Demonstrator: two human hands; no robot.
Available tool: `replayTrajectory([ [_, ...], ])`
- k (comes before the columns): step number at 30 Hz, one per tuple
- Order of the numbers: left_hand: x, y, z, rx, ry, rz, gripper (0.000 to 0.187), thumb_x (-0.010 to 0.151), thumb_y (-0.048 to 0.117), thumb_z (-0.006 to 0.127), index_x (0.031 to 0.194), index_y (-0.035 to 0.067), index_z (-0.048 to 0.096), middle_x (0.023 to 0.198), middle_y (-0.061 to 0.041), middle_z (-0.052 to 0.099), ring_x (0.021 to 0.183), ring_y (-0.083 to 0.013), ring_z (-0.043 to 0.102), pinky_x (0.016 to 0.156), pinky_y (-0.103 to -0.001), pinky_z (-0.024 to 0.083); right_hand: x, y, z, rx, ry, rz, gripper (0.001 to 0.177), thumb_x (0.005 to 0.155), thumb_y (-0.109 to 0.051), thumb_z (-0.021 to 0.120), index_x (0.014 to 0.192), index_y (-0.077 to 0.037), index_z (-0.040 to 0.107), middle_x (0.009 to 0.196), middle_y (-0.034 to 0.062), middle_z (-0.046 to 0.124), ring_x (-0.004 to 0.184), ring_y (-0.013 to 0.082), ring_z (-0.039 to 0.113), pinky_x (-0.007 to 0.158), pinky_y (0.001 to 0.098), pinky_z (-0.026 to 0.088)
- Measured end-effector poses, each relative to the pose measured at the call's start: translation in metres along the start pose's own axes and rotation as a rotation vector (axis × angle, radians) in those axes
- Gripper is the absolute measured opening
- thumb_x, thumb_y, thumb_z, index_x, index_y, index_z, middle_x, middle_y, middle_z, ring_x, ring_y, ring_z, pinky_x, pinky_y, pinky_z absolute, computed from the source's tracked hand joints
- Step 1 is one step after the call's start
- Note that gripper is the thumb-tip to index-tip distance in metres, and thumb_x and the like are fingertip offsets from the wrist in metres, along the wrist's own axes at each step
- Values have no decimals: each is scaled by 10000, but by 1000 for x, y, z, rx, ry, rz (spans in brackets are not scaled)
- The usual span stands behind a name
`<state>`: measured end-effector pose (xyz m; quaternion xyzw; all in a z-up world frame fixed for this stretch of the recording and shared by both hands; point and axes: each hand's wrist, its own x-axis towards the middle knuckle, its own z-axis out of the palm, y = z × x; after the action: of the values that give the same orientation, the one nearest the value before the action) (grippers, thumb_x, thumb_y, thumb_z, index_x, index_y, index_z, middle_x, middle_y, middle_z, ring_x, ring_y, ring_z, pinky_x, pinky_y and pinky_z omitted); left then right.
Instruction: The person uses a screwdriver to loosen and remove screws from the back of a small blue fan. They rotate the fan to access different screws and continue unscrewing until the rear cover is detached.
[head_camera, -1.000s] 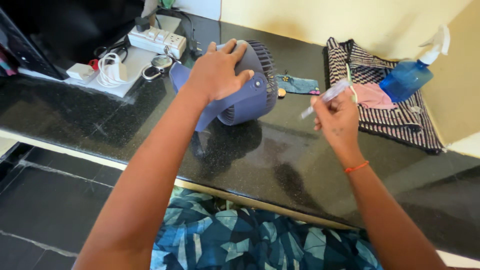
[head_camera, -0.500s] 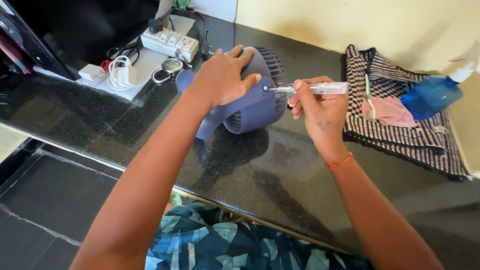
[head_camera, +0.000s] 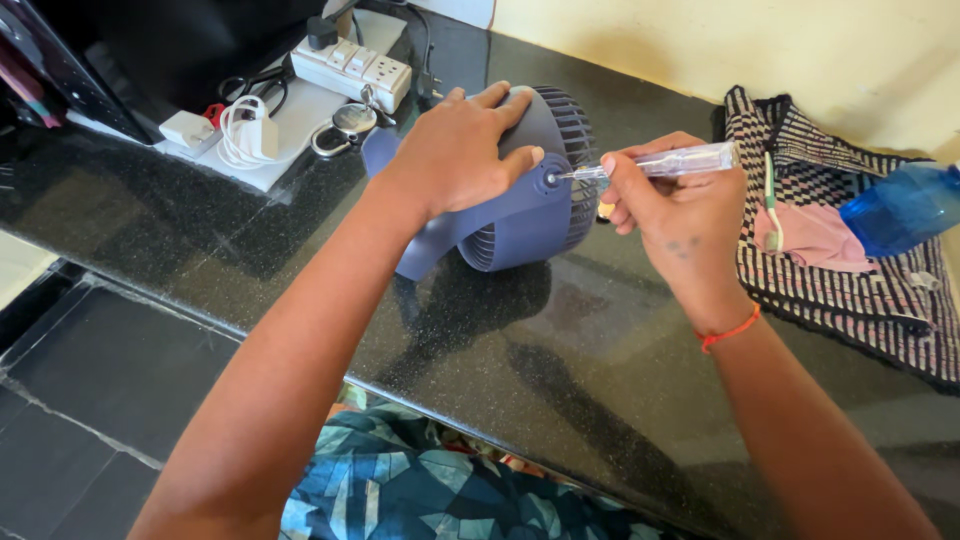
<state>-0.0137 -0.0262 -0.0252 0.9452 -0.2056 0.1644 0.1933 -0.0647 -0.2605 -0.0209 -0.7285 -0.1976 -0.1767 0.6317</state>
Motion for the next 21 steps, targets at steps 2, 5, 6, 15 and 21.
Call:
replayTrajectory([
  [2,2,-3,-1,-5,-5,21,722,909,518,612,1496,114,493,1520,-193,480,1303,-533,480,1099,-505,397,-3,-2,-3,-28,-69,-31,102,990,-31,744,991,44,675,816,102,721,650,92,671,572,231,552],
  [5,5,-6,-3,-32,-14,40,724,906,508,614,1489,94,497,1517,-189,490,1284,-484,519,1088,-498,409,-2,-4,-9,-166,-186,-103,103,973,-13,753,1048,41,707,848,98,728,705,88,674,610,228,543],
  [6,5,-7,-4,-45,-16,44,724,904,503,614,1485,88,498,1516,-187,494,1278,-464,533,1084,-495,413,-1,-5,-13,-228,-226,-132,117,965,-5,760,1066,41,719,855,99,729,717,88,667,616,228,531],
  [15,8,-11,-6,-39,-37,64,706,910,488,605,1489,98,500,1530,-164,493,1267,-448,542,1080,-486,424,56,-27,-40,-686,-852,-866,253,816,-54,769,1063,-103,746,1063,112,732,882,276,720,761,338,589],
  [21,7,-9,-3,-28,-28,61,716,906,492,613,1490,96,488,1534,-180,468,1273,-467,528,1070,-489,424,51,-18,-41,-650,-953,-750,284,795,-39,707,1053,-149,751,1125,127,710,948,259,732,783,307,601],
])
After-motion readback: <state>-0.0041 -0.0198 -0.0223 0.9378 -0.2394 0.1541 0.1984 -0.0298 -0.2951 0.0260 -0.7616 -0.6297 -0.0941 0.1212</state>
